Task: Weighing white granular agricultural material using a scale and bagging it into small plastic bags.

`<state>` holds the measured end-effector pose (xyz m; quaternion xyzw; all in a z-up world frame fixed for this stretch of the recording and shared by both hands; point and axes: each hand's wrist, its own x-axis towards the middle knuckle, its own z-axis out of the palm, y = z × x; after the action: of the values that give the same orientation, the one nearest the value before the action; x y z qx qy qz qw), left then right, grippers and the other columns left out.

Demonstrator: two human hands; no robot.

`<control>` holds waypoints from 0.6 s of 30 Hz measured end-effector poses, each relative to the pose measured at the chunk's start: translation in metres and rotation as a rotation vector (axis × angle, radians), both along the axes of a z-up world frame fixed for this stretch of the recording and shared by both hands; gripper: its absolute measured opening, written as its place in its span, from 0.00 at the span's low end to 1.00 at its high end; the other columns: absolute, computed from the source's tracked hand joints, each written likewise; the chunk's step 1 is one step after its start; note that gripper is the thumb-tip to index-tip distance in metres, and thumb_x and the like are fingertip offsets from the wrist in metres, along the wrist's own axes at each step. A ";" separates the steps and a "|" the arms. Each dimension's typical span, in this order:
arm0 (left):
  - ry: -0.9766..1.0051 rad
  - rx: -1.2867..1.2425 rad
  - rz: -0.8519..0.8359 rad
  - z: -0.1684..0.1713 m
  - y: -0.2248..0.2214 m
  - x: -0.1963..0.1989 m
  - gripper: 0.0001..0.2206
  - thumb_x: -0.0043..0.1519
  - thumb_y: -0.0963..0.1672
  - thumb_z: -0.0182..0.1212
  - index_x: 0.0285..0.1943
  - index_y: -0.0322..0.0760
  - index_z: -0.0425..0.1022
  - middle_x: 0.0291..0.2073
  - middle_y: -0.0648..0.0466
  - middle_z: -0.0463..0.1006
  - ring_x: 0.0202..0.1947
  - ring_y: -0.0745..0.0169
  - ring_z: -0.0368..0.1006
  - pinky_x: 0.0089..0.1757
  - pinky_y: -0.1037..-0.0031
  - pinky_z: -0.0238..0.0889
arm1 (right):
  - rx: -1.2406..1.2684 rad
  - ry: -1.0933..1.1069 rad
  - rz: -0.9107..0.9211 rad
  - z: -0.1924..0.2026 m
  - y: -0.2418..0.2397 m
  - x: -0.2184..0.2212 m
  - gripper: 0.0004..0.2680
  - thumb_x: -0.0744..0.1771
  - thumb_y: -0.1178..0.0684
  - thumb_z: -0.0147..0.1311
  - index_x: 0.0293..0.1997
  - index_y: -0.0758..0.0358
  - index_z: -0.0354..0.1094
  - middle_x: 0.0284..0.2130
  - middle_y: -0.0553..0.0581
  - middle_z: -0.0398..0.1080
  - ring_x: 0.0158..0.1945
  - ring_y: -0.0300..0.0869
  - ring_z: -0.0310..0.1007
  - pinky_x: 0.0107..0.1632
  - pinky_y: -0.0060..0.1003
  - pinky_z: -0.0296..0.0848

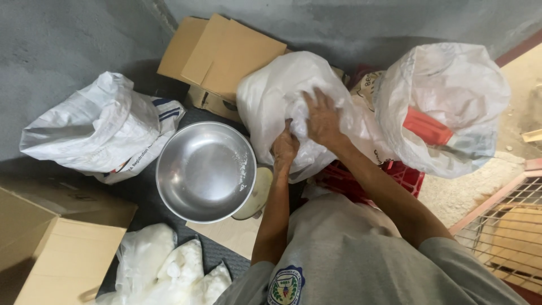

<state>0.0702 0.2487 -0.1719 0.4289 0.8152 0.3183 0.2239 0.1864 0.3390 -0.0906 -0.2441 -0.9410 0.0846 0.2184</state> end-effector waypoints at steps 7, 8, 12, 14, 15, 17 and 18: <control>-0.127 0.049 -0.043 -0.004 0.008 0.002 0.29 0.57 0.43 0.61 0.72 0.55 0.66 0.45 0.38 0.81 0.45 0.35 0.76 0.47 0.52 0.68 | -0.479 -0.464 -0.005 -0.104 0.034 0.031 0.14 0.67 0.51 0.52 0.58 0.64 0.69 0.56 0.68 0.69 0.59 0.60 0.70 0.60 0.54 0.69; -0.129 0.046 -0.042 -0.017 0.010 0.001 0.29 0.57 0.43 0.61 0.72 0.55 0.66 0.45 0.38 0.81 0.45 0.35 0.76 0.47 0.52 0.68 | -0.552 -0.529 -0.004 -0.131 0.043 0.048 0.14 0.67 0.51 0.51 0.58 0.65 0.69 0.56 0.69 0.70 0.59 0.60 0.70 0.61 0.53 0.69; -0.019 0.263 -0.204 -0.053 0.016 -0.002 0.21 0.56 0.42 0.62 0.60 0.52 0.77 0.49 0.41 0.81 0.48 0.36 0.76 0.46 0.53 0.69 | -0.678 -0.576 -0.021 -0.127 0.054 0.034 0.15 0.68 0.51 0.50 0.58 0.68 0.69 0.54 0.71 0.72 0.57 0.60 0.71 0.61 0.51 0.69; 0.008 0.203 -0.191 -0.057 0.018 0.000 0.17 0.58 0.42 0.61 0.57 0.51 0.79 0.46 0.43 0.83 0.48 0.37 0.77 0.48 0.54 0.70 | -0.638 -0.418 -0.073 -0.086 0.055 0.018 0.15 0.67 0.54 0.50 0.58 0.67 0.68 0.52 0.71 0.72 0.55 0.60 0.71 0.59 0.50 0.70; 0.024 0.129 -0.159 -0.057 0.020 0.001 0.16 0.59 0.43 0.60 0.57 0.50 0.79 0.44 0.44 0.83 0.46 0.38 0.78 0.48 0.54 0.70 | -0.617 -0.338 -0.101 -0.072 0.057 0.014 0.15 0.66 0.55 0.50 0.59 0.67 0.67 0.51 0.71 0.72 0.53 0.60 0.72 0.58 0.50 0.71; 0.041 0.053 -0.124 -0.061 0.021 0.001 0.15 0.60 0.43 0.59 0.57 0.49 0.78 0.42 0.44 0.83 0.44 0.38 0.78 0.48 0.54 0.69 | -0.575 -0.180 -0.153 -0.062 0.065 0.011 0.16 0.65 0.58 0.51 0.59 0.67 0.66 0.49 0.72 0.72 0.51 0.61 0.72 0.56 0.50 0.71; 0.053 0.073 -0.115 -0.065 0.020 0.000 0.15 0.60 0.43 0.59 0.55 0.49 0.79 0.42 0.44 0.83 0.44 0.38 0.79 0.48 0.55 0.70 | -0.553 -0.101 -0.178 -0.064 0.068 0.008 0.16 0.64 0.60 0.51 0.60 0.67 0.66 0.49 0.72 0.72 0.50 0.61 0.72 0.55 0.49 0.72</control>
<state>0.0702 0.2688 -0.2374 0.4911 0.7829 0.3230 0.2041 0.1942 0.4072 -0.1542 -0.3797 -0.8668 0.3063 0.1029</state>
